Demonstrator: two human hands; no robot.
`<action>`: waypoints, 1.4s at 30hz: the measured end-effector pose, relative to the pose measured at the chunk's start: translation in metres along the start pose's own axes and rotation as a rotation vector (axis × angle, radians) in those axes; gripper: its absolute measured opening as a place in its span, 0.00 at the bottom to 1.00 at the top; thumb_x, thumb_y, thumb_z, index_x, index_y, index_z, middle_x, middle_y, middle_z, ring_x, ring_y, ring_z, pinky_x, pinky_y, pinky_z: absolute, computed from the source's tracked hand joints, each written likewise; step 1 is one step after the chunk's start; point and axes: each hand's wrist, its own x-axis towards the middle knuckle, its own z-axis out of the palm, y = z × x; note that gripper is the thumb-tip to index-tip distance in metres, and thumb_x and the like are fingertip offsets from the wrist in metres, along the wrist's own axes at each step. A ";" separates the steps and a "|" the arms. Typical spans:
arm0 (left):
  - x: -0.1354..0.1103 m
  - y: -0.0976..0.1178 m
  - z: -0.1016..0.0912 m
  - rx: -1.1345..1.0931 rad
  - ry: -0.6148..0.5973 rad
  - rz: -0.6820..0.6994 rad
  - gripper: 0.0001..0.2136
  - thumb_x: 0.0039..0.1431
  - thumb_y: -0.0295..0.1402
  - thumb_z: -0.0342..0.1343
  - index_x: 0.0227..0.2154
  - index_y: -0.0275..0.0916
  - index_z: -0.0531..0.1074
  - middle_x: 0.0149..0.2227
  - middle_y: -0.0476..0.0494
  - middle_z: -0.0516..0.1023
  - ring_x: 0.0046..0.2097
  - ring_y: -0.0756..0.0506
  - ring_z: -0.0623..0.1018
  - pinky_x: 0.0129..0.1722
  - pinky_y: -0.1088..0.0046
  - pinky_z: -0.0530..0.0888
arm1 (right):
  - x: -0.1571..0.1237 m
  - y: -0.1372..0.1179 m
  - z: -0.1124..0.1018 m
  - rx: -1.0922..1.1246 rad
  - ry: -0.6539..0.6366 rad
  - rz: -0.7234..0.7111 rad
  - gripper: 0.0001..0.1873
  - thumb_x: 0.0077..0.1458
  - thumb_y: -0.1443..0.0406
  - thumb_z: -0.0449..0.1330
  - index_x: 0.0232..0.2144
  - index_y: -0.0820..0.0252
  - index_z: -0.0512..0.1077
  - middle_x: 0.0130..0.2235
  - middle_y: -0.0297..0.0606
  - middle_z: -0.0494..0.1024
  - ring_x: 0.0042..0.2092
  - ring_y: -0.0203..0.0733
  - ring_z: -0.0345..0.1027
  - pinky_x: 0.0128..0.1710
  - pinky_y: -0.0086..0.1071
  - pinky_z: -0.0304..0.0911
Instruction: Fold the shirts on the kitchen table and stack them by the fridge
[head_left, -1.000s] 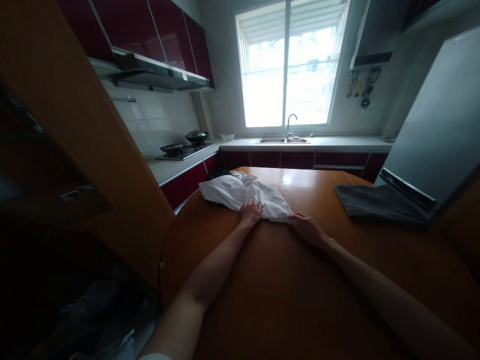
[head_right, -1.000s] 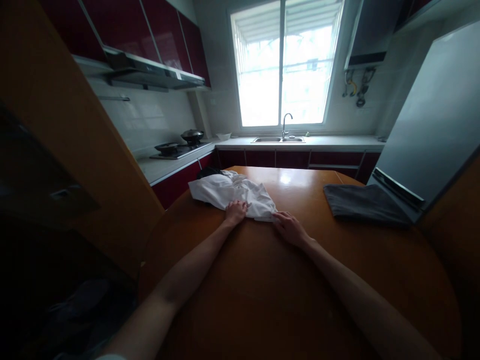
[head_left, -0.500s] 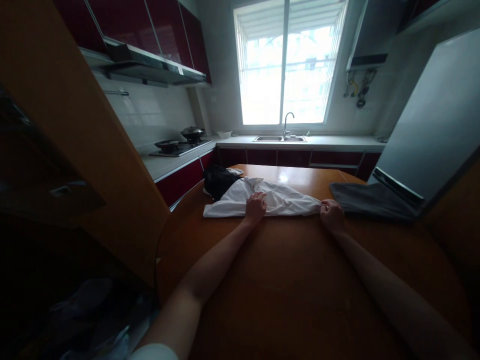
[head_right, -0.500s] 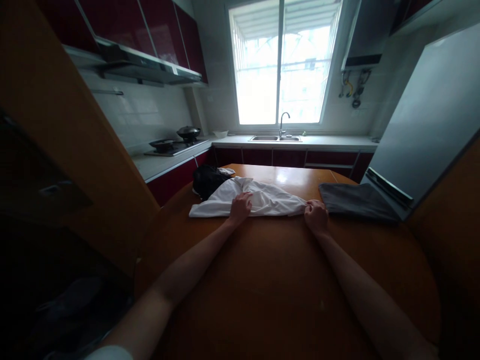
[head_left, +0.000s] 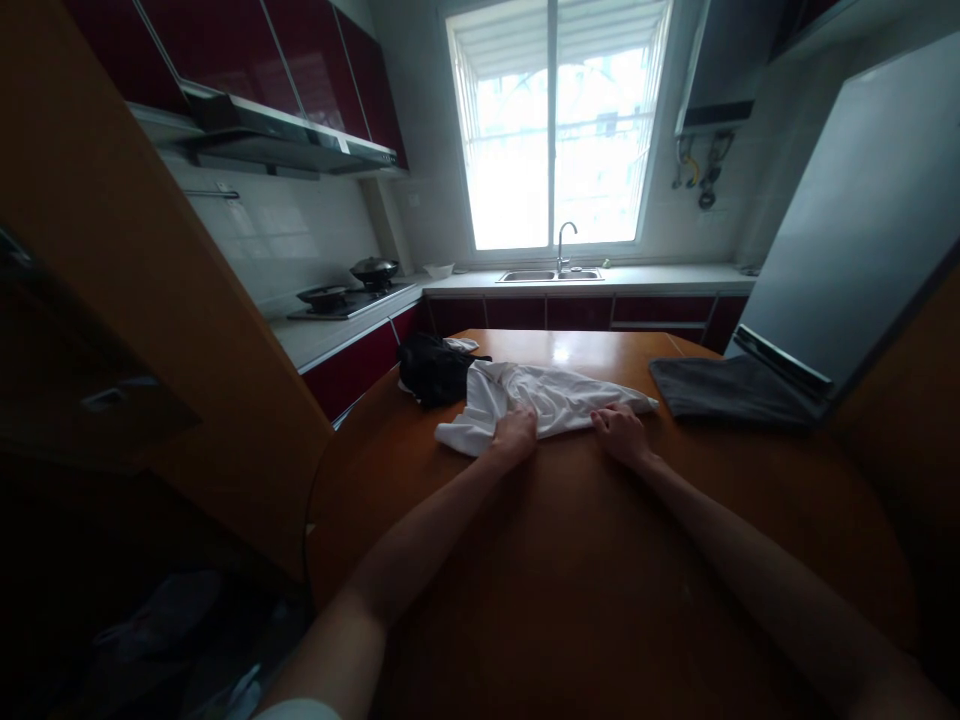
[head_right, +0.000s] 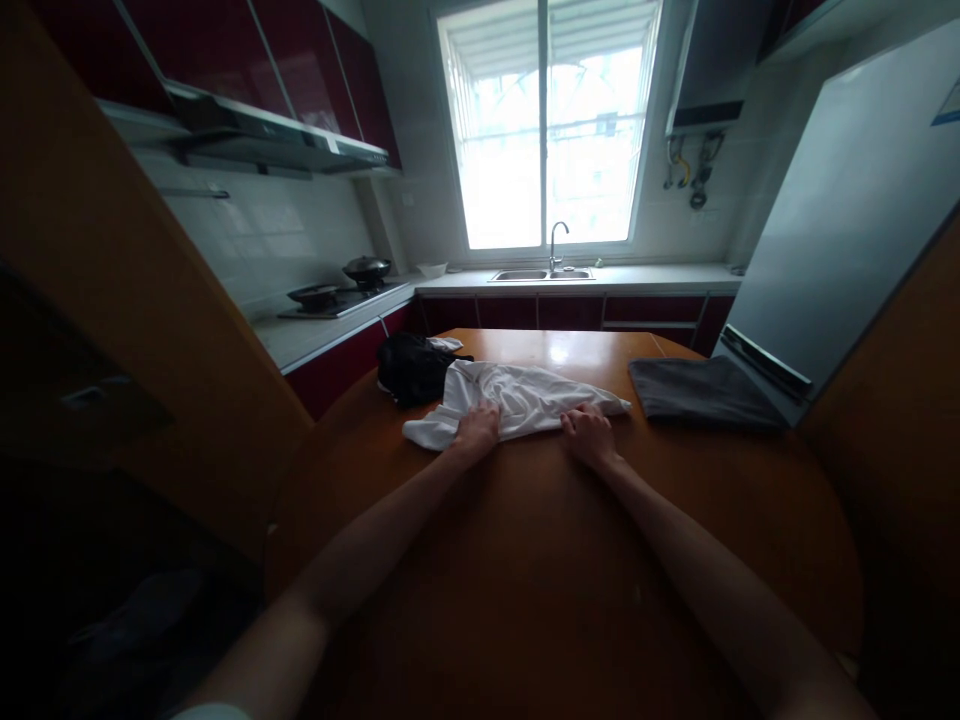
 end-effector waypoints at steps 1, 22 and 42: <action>-0.006 0.009 -0.001 -0.028 -0.032 0.076 0.15 0.67 0.27 0.48 0.51 0.34 0.73 0.53 0.27 0.74 0.54 0.34 0.76 0.51 0.59 0.73 | 0.001 0.003 0.001 0.014 0.013 0.022 0.22 0.66 0.55 0.49 0.38 0.59 0.80 0.47 0.48 0.78 0.51 0.54 0.68 0.50 0.42 0.63; 0.047 -0.087 0.029 -0.124 0.110 0.150 0.21 0.67 0.31 0.49 0.61 0.42 0.68 0.65 0.40 0.67 0.66 0.41 0.66 0.65 0.61 0.64 | -0.019 -0.049 -0.007 0.194 -0.049 -0.543 0.13 0.62 0.60 0.59 0.46 0.52 0.79 0.54 0.43 0.73 0.53 0.49 0.67 0.54 0.44 0.65; -0.005 0.015 0.000 0.135 -0.227 0.098 0.12 0.63 0.34 0.56 0.39 0.31 0.80 0.41 0.26 0.81 0.48 0.30 0.81 0.46 0.53 0.76 | 0.014 0.042 -0.012 0.168 -0.085 -0.250 0.21 0.55 0.61 0.66 0.52 0.54 0.76 0.62 0.44 0.68 0.57 0.51 0.68 0.58 0.43 0.63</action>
